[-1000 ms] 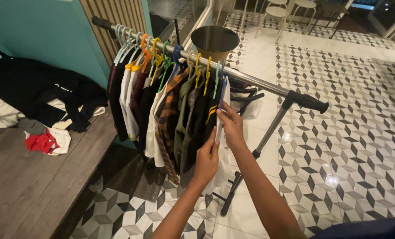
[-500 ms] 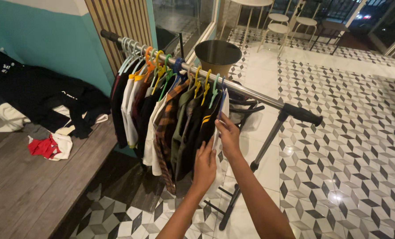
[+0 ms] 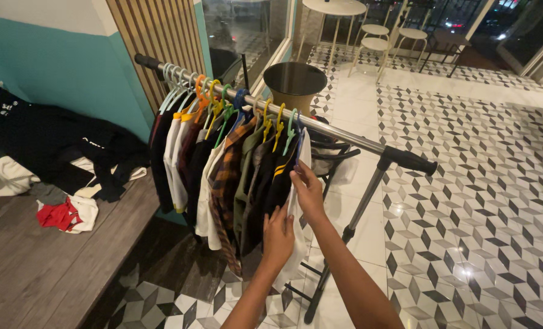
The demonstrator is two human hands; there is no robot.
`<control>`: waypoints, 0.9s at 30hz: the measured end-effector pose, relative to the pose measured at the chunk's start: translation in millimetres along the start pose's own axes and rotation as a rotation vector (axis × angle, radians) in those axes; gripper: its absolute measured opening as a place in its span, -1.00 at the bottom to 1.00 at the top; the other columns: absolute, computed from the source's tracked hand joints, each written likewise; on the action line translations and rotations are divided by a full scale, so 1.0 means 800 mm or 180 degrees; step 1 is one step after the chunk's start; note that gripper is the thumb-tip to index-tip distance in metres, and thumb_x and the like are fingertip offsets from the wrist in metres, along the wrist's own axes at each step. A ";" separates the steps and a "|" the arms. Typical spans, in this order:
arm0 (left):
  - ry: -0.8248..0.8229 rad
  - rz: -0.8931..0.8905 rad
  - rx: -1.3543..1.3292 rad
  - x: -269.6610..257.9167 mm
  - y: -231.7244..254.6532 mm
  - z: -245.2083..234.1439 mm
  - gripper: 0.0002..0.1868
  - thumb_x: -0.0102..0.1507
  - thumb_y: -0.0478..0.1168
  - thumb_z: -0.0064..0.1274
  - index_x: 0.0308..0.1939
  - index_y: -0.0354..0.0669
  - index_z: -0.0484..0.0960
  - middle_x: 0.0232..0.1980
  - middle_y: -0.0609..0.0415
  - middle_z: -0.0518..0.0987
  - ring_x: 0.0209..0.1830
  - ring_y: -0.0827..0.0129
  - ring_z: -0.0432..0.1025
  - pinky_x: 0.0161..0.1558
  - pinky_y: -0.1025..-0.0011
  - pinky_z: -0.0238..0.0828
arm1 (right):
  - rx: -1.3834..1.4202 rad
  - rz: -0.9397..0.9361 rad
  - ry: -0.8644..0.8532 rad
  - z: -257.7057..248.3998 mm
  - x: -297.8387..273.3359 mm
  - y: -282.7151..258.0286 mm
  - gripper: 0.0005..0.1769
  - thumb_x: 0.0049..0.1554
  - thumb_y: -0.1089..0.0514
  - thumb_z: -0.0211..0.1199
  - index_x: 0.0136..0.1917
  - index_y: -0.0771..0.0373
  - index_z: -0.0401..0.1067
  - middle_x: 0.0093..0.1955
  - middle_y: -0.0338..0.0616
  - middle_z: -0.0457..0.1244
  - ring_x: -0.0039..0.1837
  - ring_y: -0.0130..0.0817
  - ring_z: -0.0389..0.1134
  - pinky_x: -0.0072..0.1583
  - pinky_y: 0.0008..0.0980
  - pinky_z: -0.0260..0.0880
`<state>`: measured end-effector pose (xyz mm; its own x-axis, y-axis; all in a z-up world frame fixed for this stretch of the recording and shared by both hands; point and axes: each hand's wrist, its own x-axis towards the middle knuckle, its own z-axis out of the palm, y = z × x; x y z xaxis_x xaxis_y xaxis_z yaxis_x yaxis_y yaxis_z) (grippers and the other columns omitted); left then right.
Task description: The person takes a white t-shirt and a black long-sleeve shirt from a pile, places each on a plastic hanger, and hangs them on a metal clothing rack. The person smooths the garments before hanging them.
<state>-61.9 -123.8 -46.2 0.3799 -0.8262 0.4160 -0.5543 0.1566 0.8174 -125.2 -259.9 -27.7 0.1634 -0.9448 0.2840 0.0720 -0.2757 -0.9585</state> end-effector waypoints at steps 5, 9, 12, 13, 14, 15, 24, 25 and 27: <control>-0.0022 -0.0578 -0.0430 -0.012 -0.004 -0.009 -0.59 0.34 -0.28 -0.12 0.27 -0.20 0.54 0.12 -0.32 0.58 0.13 -0.23 0.44 0.21 0.04 0.30 | -0.0181 -0.0397 -0.0055 0.004 -0.028 -0.004 -0.34 0.19 0.10 0.36 0.49 0.33 0.30 0.42 0.08 0.25 0.44 -0.17 0.28 0.35 -0.22 0.35; 0.0179 0.0007 -0.0236 -0.013 -0.011 -0.011 -0.64 0.32 -0.33 -0.03 0.21 -0.29 0.56 0.00 -0.39 0.64 0.03 -0.32 0.48 0.21 0.00 0.34 | -0.0384 -0.0008 0.0081 0.012 -0.059 -0.009 -0.06 0.02 0.05 0.45 0.56 0.24 0.10 0.50 0.07 0.02 0.45 -0.04 0.18 0.23 -0.13 0.46; -0.0078 -0.0658 -0.0361 -0.021 -0.021 -0.009 -0.57 0.21 -0.31 0.06 0.18 -0.23 0.58 -0.08 -0.35 0.65 -0.05 -0.25 0.53 -0.08 0.03 0.47 | -0.0474 0.0305 0.0147 0.022 -0.073 -0.006 0.11 -0.04 0.03 0.50 0.60 0.22 -0.04 0.47 0.07 0.04 0.43 0.01 0.21 0.22 -0.14 0.46; -0.0160 -0.0756 -0.0164 -0.021 -0.025 -0.009 -0.57 0.21 -0.30 0.07 0.18 -0.23 0.57 -0.12 -0.35 0.65 -0.08 -0.25 0.53 -0.10 0.01 0.46 | -0.0453 0.0400 0.0152 0.024 -0.077 -0.005 0.15 -0.05 0.03 0.52 0.61 0.22 -0.09 0.45 0.08 0.07 0.41 0.02 0.23 0.22 -0.16 0.46; -0.0242 -0.0861 0.0034 -0.023 -0.028 -0.009 -0.56 0.21 -0.29 0.09 0.18 -0.23 0.57 -0.16 -0.35 0.65 -0.12 -0.25 0.54 -0.11 -0.01 0.45 | -0.0694 0.0230 0.0077 0.024 -0.084 -0.005 0.15 -0.06 0.03 0.55 0.60 0.24 -0.06 0.45 0.10 0.06 0.39 0.03 0.22 0.23 -0.15 0.42; -0.0324 -0.0964 0.0234 -0.025 -0.032 -0.011 -0.56 0.20 -0.27 0.11 0.18 -0.23 0.56 -0.20 -0.35 0.65 -0.15 -0.25 0.54 -0.13 -0.02 0.45 | -0.0935 0.0060 0.0001 0.024 -0.091 -0.005 0.14 -0.06 0.04 0.58 0.59 0.27 -0.03 0.44 0.13 0.05 0.37 0.03 0.22 0.24 -0.14 0.38; 0.0146 -0.1101 -0.0495 -0.052 -0.047 -0.038 -0.59 0.28 -0.37 -0.16 0.20 -0.21 0.53 -0.43 -0.20 0.62 -0.57 0.19 0.51 -0.40 0.25 0.36 | -0.0758 -0.0162 -0.0317 0.011 -0.146 0.007 -0.12 0.01 -0.03 0.45 0.49 0.30 0.21 0.22 -0.01 0.27 0.14 -0.25 0.37 0.09 -0.29 0.44; 0.0240 -0.1040 -0.0561 -0.055 -0.050 -0.038 -0.65 0.31 -0.34 -0.15 0.17 -0.22 0.55 -0.41 -0.18 0.64 -0.53 0.21 0.53 -0.39 0.27 0.38 | -0.0779 -0.0220 -0.0459 0.008 -0.157 0.016 -0.12 0.02 -0.03 0.47 0.48 0.33 0.21 0.17 0.00 0.30 0.11 -0.26 0.37 0.13 -0.31 0.40; 0.0435 -0.0905 -0.0697 -0.059 -0.055 -0.038 -0.73 0.37 -0.27 -0.12 0.09 -0.25 0.58 -0.38 -0.14 0.66 -0.46 0.26 0.57 -0.36 0.30 0.42 | -0.0704 0.0583 -0.0890 -0.002 -0.173 0.035 -0.31 0.19 -0.08 0.29 0.45 0.31 0.26 0.11 -0.06 0.35 0.11 -0.36 0.39 0.14 -0.39 0.40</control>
<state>-33.1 -75.4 -89.7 0.5991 -0.7759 0.1976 -0.2468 0.0558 0.9675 -147.3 -137.5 -93.8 0.4175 -0.9057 0.0740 -0.1917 -0.1674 -0.9671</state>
